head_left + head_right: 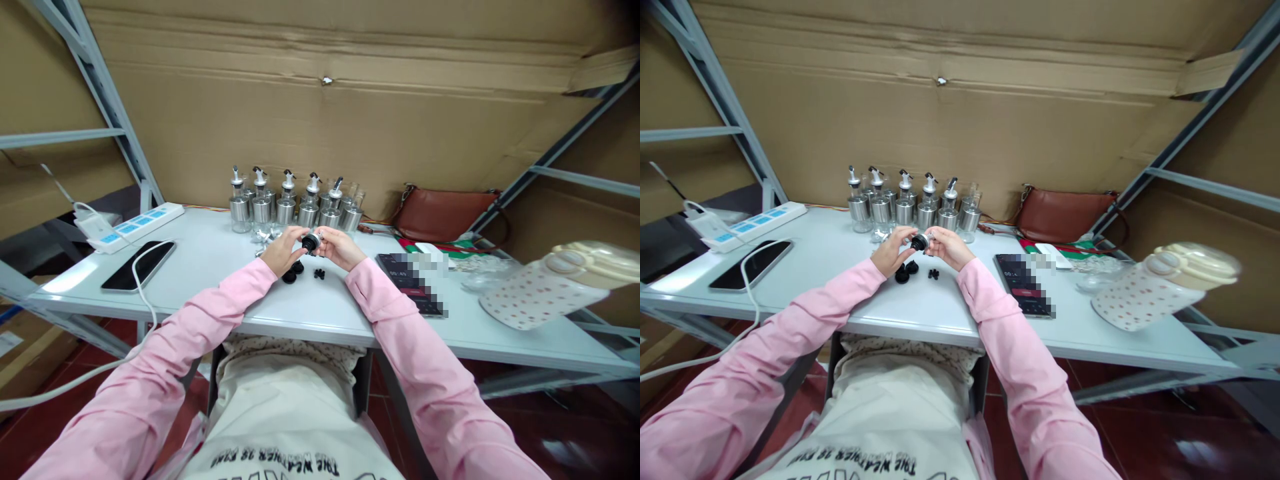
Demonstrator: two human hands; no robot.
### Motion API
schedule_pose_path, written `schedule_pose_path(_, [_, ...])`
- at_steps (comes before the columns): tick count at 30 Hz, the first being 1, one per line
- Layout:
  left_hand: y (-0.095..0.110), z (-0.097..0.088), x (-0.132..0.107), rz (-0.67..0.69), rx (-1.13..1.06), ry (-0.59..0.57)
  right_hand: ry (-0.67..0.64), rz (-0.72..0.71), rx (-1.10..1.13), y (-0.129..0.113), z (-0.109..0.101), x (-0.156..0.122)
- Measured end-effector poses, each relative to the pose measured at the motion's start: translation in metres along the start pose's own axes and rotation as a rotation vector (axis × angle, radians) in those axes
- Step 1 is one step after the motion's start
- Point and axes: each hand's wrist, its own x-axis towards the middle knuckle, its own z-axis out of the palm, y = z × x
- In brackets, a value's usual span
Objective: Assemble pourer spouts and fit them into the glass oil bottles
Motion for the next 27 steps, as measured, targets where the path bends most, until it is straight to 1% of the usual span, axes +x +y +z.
schedule_pose_path(5, [0.003, 0.000, -0.001, -0.021, -0.001, -0.142, 0.016, 0.014, -0.031, 0.002, -0.001, 0.000])
schedule_pose_path(9, [0.008, 0.000, -0.001, -0.017, -0.002, -0.203, 0.033, 0.047, -0.020, 0.003, -0.001, 0.000])
schedule_pose_path(14, [0.012, -0.001, -0.002, -0.011, 0.000, -0.240, 0.029, 0.052, -0.024, 0.003, 0.001, 0.000])
schedule_pose_path(20, [0.009, -0.001, -0.003, -0.024, -0.056, -0.249, 0.025, 0.056, -0.049, 0.003, 0.001, 0.000])
schedule_pose_path(27, [0.008, 0.003, -0.005, -0.097, -0.089, -0.263, 0.015, 0.046, -0.066, 0.002, 0.003, 0.000])
